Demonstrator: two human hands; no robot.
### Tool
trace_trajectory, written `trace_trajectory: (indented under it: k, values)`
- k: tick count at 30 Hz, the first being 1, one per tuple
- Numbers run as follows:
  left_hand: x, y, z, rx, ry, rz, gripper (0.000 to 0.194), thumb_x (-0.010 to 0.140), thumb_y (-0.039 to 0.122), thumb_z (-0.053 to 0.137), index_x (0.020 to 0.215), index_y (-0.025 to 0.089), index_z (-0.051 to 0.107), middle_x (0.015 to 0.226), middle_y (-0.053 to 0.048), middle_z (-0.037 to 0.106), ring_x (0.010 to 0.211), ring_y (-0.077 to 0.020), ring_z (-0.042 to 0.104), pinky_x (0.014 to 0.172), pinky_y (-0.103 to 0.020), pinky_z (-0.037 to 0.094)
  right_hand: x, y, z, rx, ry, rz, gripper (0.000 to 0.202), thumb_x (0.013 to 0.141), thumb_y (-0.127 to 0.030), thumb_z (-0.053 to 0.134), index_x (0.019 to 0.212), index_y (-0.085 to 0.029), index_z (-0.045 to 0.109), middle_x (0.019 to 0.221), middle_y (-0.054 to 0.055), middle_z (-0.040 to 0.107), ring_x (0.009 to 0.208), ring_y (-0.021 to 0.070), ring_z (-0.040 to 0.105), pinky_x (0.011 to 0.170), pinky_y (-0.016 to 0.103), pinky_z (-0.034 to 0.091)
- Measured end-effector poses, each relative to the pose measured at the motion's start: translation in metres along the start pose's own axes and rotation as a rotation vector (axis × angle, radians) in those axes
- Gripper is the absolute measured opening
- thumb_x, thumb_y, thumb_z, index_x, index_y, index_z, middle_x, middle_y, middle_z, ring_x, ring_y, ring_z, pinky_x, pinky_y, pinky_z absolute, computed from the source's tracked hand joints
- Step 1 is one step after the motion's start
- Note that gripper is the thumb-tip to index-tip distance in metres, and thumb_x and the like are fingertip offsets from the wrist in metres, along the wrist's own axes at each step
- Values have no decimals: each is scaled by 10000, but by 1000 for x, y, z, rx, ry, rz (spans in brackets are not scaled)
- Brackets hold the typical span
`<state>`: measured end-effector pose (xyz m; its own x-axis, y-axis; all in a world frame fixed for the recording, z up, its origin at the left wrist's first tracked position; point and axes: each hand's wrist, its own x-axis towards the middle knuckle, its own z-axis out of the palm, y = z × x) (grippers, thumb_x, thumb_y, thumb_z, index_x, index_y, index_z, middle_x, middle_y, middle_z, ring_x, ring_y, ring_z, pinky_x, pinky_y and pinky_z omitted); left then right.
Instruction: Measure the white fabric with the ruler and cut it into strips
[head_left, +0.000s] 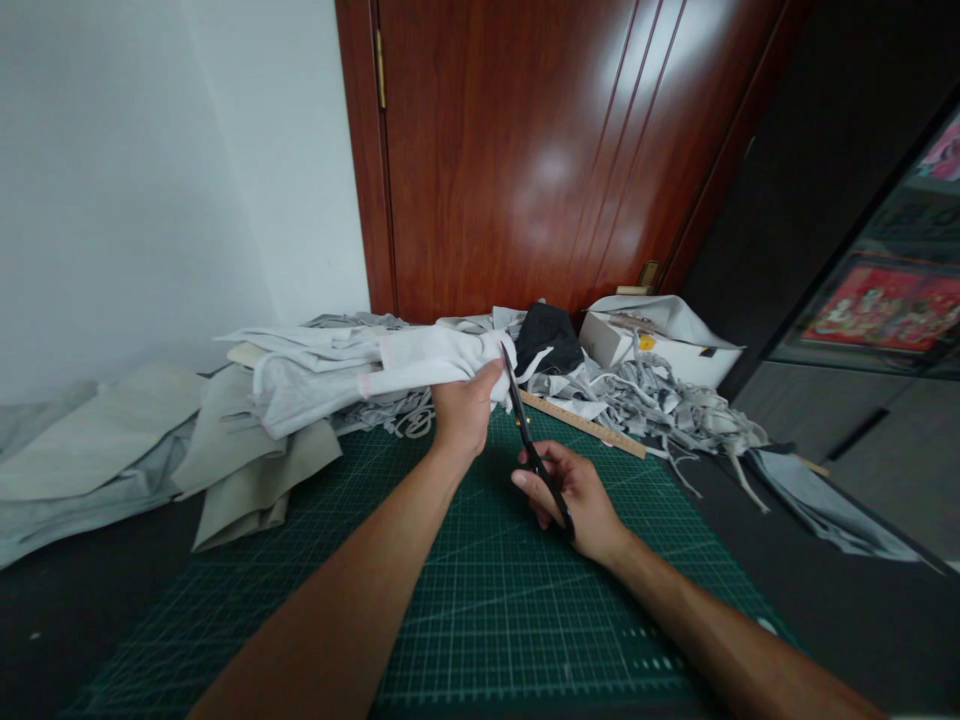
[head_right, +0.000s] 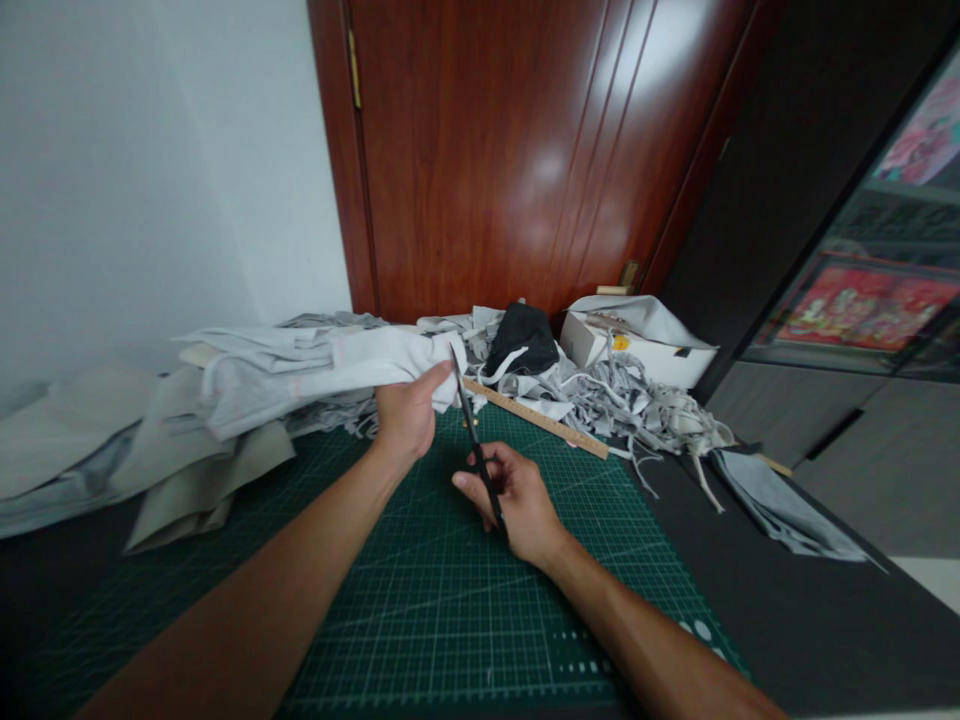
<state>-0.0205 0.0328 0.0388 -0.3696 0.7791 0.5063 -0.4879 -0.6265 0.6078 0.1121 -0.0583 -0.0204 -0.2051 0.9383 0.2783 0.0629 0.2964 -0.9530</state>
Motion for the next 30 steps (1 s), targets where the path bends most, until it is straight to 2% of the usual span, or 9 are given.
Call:
trace_trajectory:
  k: [5,14,20,30]
  values:
    - [-1,1,1,-3,-4,-4,403,656,180,859,1045,167,756,1039,-53,810,1010,-245,763,1032,-376,550,0,1,0,5,-5,-2,471,809,-576,846,966,-218,584,528,-110,508,383,84,421,369,201,352]
    - [0,11,6,-109,70,-76,551,560,141,870,1095,170,743,1059,-59,816,1045,-276,767,1027,-386,552,0,2,0,-16,-3,7,493,807,-590,844,972,-203,586,527,-110,506,381,82,428,371,199,345]
    - [1,12,8,-181,103,-40,472,589,192,918,1026,168,741,1055,-68,819,1080,-260,759,1072,-374,538,1,5,0,4,-7,9,495,794,-562,866,980,-194,592,537,-113,510,378,73,422,363,191,353]
    - [-1,7,5,-75,83,-8,509,602,155,887,1092,179,750,1128,-61,808,1115,-258,746,1069,-364,538,-1,2,1,28,-3,15,508,773,-566,877,974,-196,593,552,-99,540,383,80,466,367,193,381]
